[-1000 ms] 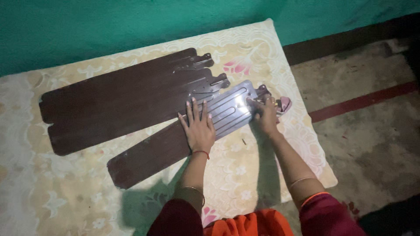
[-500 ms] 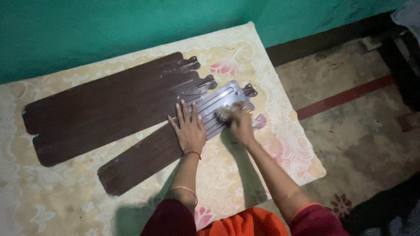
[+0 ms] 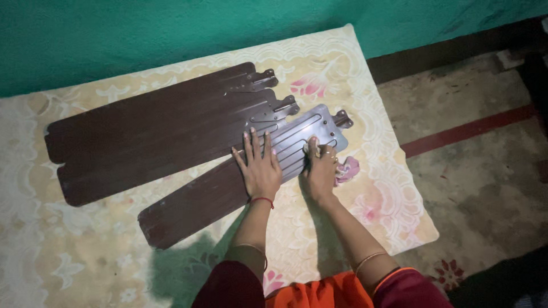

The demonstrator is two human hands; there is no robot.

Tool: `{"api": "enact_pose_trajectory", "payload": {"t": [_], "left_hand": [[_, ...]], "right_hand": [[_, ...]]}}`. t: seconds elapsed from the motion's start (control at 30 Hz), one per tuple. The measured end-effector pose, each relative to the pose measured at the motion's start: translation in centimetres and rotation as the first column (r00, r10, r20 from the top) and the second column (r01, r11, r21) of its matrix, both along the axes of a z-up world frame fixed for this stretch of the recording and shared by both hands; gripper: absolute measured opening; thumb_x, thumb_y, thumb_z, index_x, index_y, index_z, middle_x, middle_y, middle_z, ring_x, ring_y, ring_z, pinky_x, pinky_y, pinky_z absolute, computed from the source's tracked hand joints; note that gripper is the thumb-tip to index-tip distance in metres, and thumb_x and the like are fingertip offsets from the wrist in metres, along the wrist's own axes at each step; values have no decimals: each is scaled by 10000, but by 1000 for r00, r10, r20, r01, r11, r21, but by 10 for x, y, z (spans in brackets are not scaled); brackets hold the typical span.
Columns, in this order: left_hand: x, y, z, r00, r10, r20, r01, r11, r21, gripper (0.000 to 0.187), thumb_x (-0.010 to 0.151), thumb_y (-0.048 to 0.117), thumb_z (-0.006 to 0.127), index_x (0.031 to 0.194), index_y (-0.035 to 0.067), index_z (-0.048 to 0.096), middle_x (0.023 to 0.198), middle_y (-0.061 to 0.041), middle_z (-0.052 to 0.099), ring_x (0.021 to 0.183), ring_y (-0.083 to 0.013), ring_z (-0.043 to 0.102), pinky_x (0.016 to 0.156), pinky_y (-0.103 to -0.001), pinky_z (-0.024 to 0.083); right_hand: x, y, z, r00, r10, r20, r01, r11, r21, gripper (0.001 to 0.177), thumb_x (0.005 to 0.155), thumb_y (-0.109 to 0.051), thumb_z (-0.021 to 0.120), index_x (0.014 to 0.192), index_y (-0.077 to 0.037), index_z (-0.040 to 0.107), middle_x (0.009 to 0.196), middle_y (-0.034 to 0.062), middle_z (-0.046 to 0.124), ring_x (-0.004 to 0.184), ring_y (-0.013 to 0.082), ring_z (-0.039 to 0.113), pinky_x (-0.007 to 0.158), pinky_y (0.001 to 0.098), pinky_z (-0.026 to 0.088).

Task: The person wipes the surface of several dark brown ceiling fan blades laid on a patterned cloth using a small cloth. The person handles the blades one at a time, wiping each blade's surface and then stacking them together.

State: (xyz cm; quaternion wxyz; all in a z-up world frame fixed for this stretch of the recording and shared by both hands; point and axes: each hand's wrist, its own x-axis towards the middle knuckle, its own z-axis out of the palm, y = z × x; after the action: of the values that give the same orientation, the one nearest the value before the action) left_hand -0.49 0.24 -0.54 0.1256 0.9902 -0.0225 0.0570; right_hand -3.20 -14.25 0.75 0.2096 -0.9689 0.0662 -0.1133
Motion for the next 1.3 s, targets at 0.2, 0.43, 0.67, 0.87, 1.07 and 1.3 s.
{"api": "enact_pose_trajectory", "payload": {"t": [0.2,0.43,0.67,0.87,1.07,1.3], "left_hand": [[-2,3,2,999,-22,28,20,998,66,568,1011,329,386,1565,206,396,1677,-118,215,1554,-295,154,1221,-648,54],[-4,3,-3,1000,-5,8,5,1000,-4,553,1030,315,412,1572,207,409,1692,-106,236,1569,-283,177,1238,-642,65],[-3,3,-7,1000,9,4,-9,999,-35,547,1024,294,425,1562,198,413,1691,-84,240,1564,-266,180,1238,-633,60],[-3,7,-4,1000,-2,-27,0,996,-85,595,975,258,449,1555,133,404,1685,-89,246,1557,-236,180,1249,-577,61],[0,8,-10,1000,20,-22,-23,981,-193,563,1000,232,432,1551,119,416,1673,-81,302,1565,-218,210,1271,-551,66],[2,9,-32,997,46,60,-26,956,-291,527,1068,263,368,1542,36,403,1649,-93,323,1538,-226,235,1267,-531,85]], "right_hand": [[-13,-12,-22,961,266,71,-268,963,31,735,766,1,605,1487,-120,529,1255,283,540,1150,453,521,995,526,415],[31,-35,-36,949,309,59,-309,951,7,693,785,-34,644,1452,-205,565,1338,246,530,1200,439,510,1013,519,416],[28,5,-21,956,288,-57,-291,955,-55,807,707,-20,643,1496,-138,520,1261,268,551,1178,475,495,947,580,403],[34,-16,-19,915,358,185,-391,900,191,719,783,29,590,1486,-112,544,1314,284,551,1207,454,539,1044,496,431],[66,-17,-41,988,122,93,-134,983,127,546,975,-35,610,1509,-127,546,1240,264,545,1113,423,559,967,485,456],[54,18,-46,977,205,54,-201,977,-67,649,844,-42,638,1482,-108,535,1279,290,527,1151,466,517,959,537,424]]}}
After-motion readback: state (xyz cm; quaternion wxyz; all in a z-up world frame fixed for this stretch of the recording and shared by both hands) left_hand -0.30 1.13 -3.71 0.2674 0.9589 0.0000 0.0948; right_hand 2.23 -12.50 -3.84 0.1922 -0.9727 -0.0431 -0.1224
